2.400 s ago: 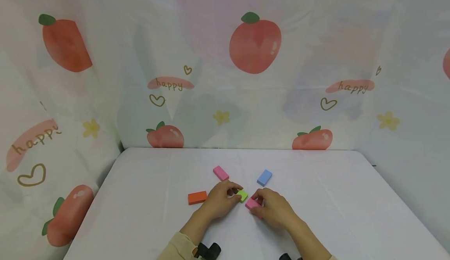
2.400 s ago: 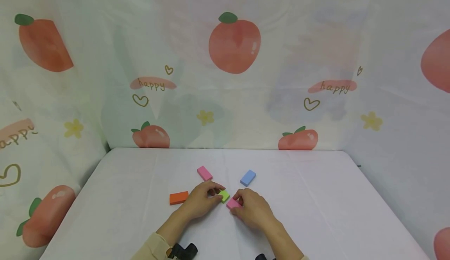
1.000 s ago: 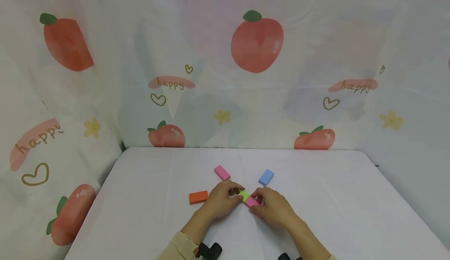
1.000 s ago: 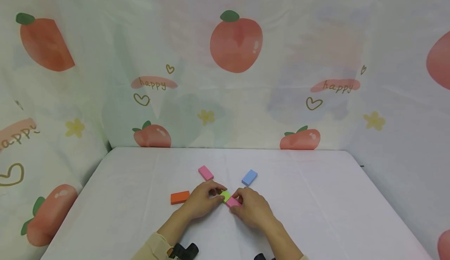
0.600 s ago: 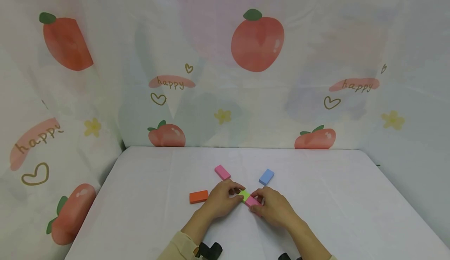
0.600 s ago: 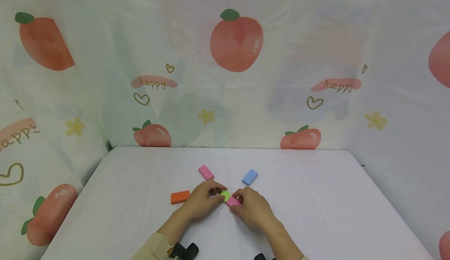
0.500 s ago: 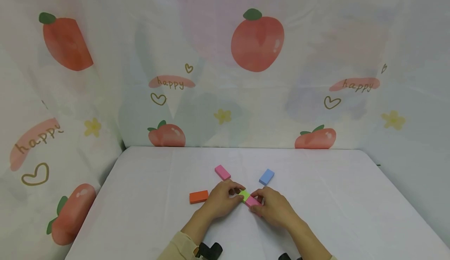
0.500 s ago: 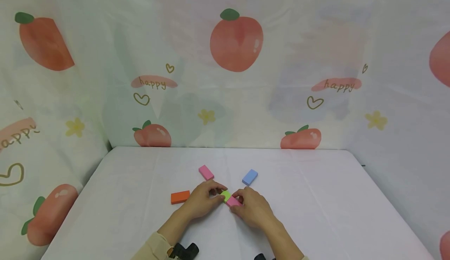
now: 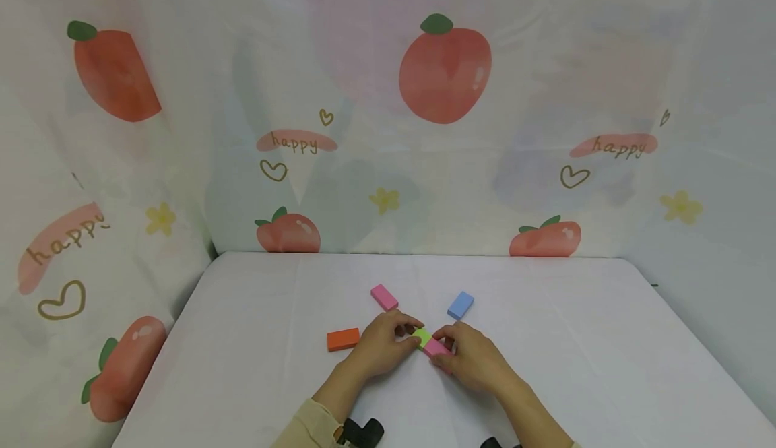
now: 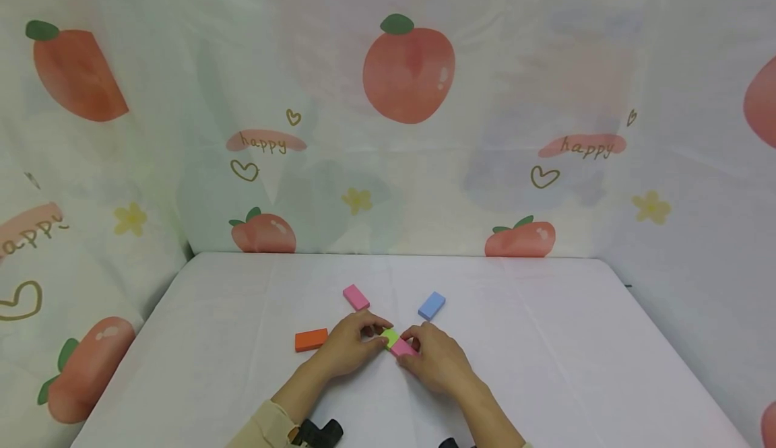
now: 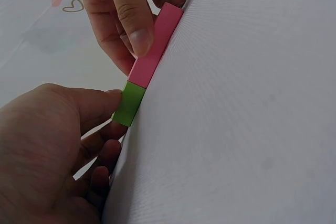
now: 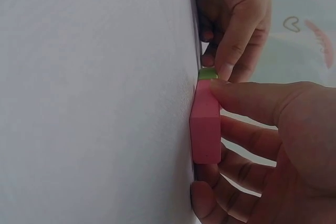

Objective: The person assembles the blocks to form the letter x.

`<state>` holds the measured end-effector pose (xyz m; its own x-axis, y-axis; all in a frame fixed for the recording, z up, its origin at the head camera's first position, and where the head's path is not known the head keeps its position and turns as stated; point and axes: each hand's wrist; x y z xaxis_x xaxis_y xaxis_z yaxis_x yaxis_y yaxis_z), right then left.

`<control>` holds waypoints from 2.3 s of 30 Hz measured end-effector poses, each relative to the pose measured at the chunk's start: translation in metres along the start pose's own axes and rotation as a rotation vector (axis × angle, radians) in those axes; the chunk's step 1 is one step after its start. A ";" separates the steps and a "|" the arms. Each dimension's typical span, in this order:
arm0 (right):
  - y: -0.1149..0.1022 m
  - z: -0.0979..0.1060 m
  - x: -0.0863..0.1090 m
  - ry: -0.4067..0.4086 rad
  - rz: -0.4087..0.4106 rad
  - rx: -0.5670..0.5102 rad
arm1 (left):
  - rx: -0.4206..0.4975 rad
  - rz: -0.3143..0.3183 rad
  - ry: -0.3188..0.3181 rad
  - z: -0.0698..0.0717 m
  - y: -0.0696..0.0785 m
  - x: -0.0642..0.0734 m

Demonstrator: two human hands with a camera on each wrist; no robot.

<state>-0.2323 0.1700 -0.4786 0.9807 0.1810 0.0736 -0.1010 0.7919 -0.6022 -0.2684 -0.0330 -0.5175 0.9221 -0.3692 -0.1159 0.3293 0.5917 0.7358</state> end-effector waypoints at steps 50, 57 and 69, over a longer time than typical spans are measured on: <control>0.006 0.009 -0.001 0.031 0.013 -0.104 | 0.003 0.023 -0.006 -0.001 -0.003 -0.002; 0.008 0.010 -0.006 0.062 0.002 -0.091 | 0.006 0.025 -0.002 -0.001 -0.003 -0.003; 0.009 0.015 -0.015 0.106 0.002 -0.069 | 0.018 0.040 -0.013 -0.002 -0.005 -0.003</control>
<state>-0.2502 0.1838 -0.4730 0.9930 0.1176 -0.0100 -0.0953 0.7491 -0.6556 -0.2727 -0.0339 -0.5222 0.9319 -0.3544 -0.0774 0.2881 0.5934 0.7516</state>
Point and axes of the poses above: each hand's wrist, its own x-axis away from the middle knuckle, its own z-axis out of the back of the hand, y = z × x, and after that the axes turned 1 degree about -x, right-handed
